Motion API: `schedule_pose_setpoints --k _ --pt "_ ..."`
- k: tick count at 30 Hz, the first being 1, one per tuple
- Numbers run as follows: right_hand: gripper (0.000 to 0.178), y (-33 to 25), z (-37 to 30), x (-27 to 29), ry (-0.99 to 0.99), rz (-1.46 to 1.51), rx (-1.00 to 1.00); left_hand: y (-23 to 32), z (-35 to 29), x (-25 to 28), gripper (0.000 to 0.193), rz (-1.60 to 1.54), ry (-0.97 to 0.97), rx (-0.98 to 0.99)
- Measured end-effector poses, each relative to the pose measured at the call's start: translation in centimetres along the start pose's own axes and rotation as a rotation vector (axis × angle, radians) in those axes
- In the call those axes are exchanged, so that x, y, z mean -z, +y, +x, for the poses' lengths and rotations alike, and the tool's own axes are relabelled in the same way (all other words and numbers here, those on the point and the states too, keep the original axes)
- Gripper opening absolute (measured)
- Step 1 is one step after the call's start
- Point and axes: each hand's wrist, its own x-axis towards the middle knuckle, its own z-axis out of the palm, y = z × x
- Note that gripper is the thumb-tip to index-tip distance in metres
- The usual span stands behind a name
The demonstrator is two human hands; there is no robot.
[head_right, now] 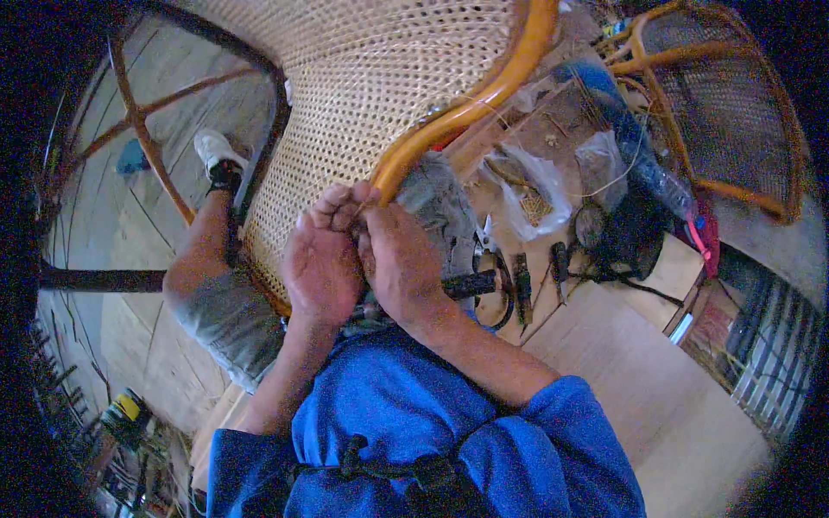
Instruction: The person repairs a rattan chair by inserting thin strips into the frame and securing them with a hammer. The person works on the edge of the chair seat, repeatedly positioning the strips and tapping them into place.
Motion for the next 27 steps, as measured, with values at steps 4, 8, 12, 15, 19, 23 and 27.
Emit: schedule_pose_setpoints --k 4,8,12,15,19,23,27 --pt "0.018 0.0 0.0 1.0 -0.004 0.092 0.020 0.2 -0.6 -0.9 0.029 0.207 0.090 -0.018" --pt "0.022 -0.8 0.0 3.5 -0.080 0.143 -0.013 0.7 -1.8 0.1 0.014 0.450 0.081 0.043" --pt "0.029 -1.5 -0.7 5.5 -0.222 0.090 -0.161 0.0 -2.5 0.5 0.013 0.496 0.150 0.180" --pt "0.021 0.9 -1.4 7.8 -0.011 0.259 -0.141 0.9 -2.4 0.0 0.009 0.303 0.194 0.204" --pt "0.009 10.6 -2.7 11.5 0.192 -0.049 -0.463 1.1 -1.6 2.3 0.006 0.268 0.173 0.203" --pt "0.015 20.8 -9.0 7.6 -0.217 -0.553 -0.548 -0.3 -2.3 2.9 0.003 0.459 0.073 0.190" --pt "0.024 24.2 -15.5 3.1 -0.112 -0.596 -0.173 -1.0 -2.0 3.5 0.002 0.487 -0.057 0.143"
